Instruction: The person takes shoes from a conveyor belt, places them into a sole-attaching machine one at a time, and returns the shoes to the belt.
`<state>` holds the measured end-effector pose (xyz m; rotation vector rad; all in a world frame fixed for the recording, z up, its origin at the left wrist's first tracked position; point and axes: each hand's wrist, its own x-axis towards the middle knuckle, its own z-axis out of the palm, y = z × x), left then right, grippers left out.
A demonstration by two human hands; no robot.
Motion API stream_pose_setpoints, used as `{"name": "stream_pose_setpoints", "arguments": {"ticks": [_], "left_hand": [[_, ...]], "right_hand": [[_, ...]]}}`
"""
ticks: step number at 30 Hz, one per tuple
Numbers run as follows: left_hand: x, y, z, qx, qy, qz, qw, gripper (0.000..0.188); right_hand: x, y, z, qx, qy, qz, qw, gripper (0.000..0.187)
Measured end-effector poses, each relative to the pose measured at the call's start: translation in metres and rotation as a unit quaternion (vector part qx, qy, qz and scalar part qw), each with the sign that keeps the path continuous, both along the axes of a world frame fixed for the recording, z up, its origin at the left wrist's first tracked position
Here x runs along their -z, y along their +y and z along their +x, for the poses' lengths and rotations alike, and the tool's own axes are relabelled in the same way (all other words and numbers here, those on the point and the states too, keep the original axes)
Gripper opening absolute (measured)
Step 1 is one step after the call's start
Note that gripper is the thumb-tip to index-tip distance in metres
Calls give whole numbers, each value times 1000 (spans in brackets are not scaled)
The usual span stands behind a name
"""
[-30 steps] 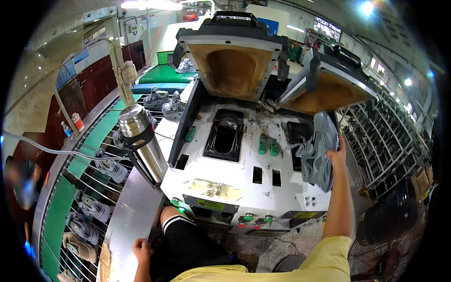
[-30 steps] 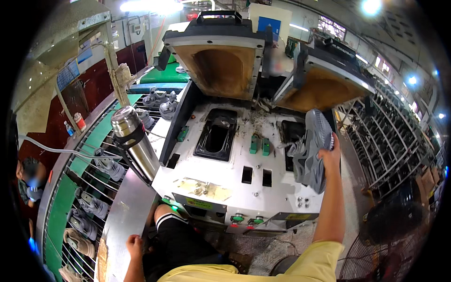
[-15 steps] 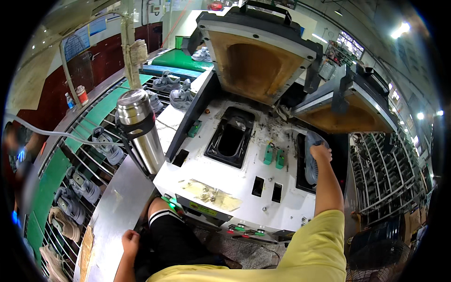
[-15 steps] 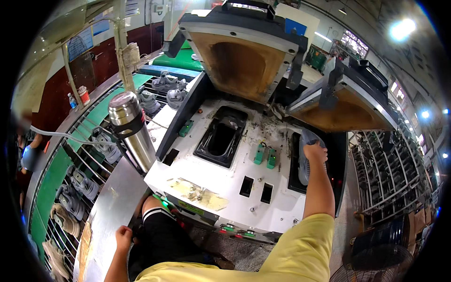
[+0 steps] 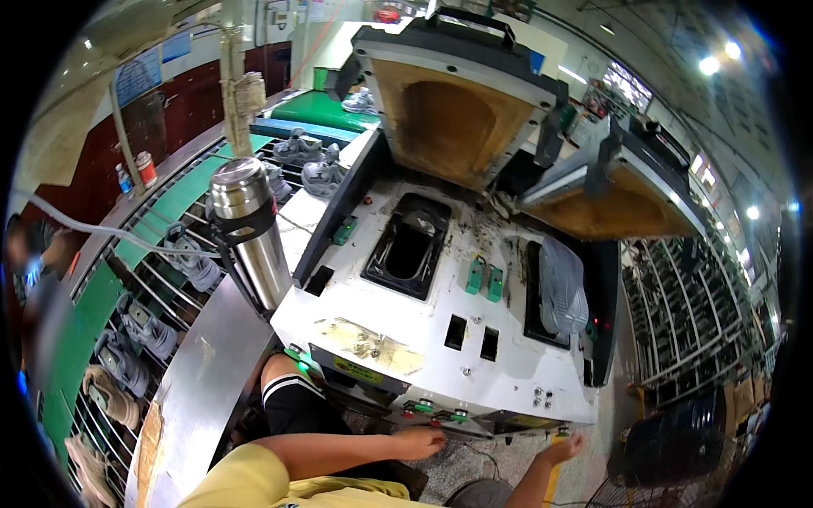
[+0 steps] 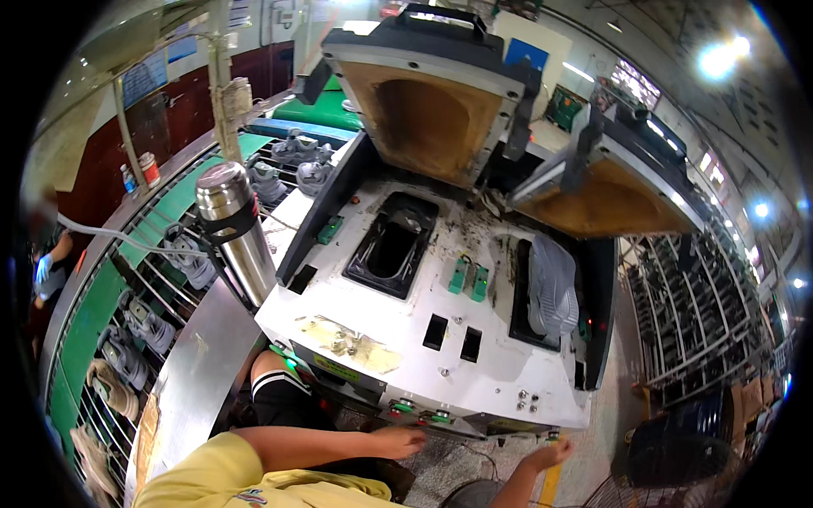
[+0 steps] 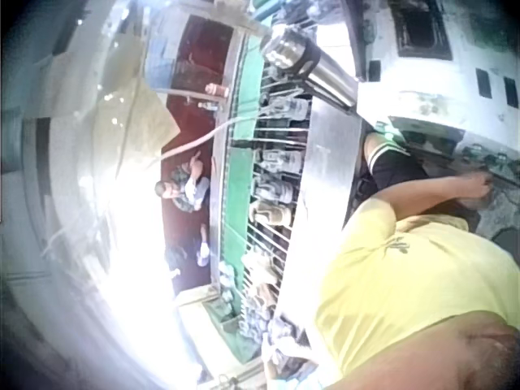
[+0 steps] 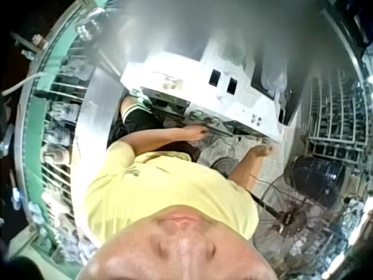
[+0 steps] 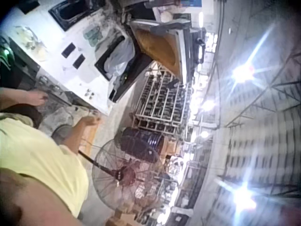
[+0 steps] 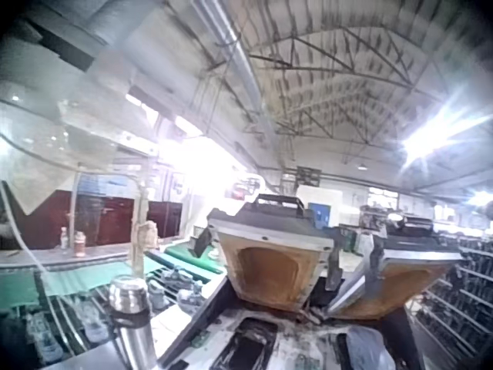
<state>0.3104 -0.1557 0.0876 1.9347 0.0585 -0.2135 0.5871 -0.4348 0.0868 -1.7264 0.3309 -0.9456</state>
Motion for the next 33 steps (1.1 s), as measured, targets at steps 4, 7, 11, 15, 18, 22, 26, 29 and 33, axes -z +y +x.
{"name": "stream_pose_setpoints", "arguments": {"ticks": [4,7,11,15,18,22,26,29,33], "left_hand": [[-1,4,46,-41,-43,13,998,26],[26,13,28,-42,-86,-7,995,30],[14,52,-61,-109,-118,-84,983,24],[21,104,-219,-401,-192,-72,893,13],[14,123,-362,-627,-134,-28,767,14],[6,115,-557,-847,24,216,485,32],[0,85,-721,-880,164,407,184,56],[12,52,-804,-857,309,408,57,80],[30,32,-854,-864,330,376,62,97]], "right_hand": [[17,-35,5,-324,249,462,787,48],[39,12,0,-500,267,375,733,49],[47,128,-75,-582,367,157,709,47],[72,211,-160,-696,388,-43,603,44],[90,252,-222,-762,367,-157,510,42],[102,282,-274,-798,304,-294,429,40],[110,286,-282,-778,242,-405,416,38],[121,274,-249,-742,196,-475,429,37],[151,240,-170,-534,-422,-685,260,36]]}}
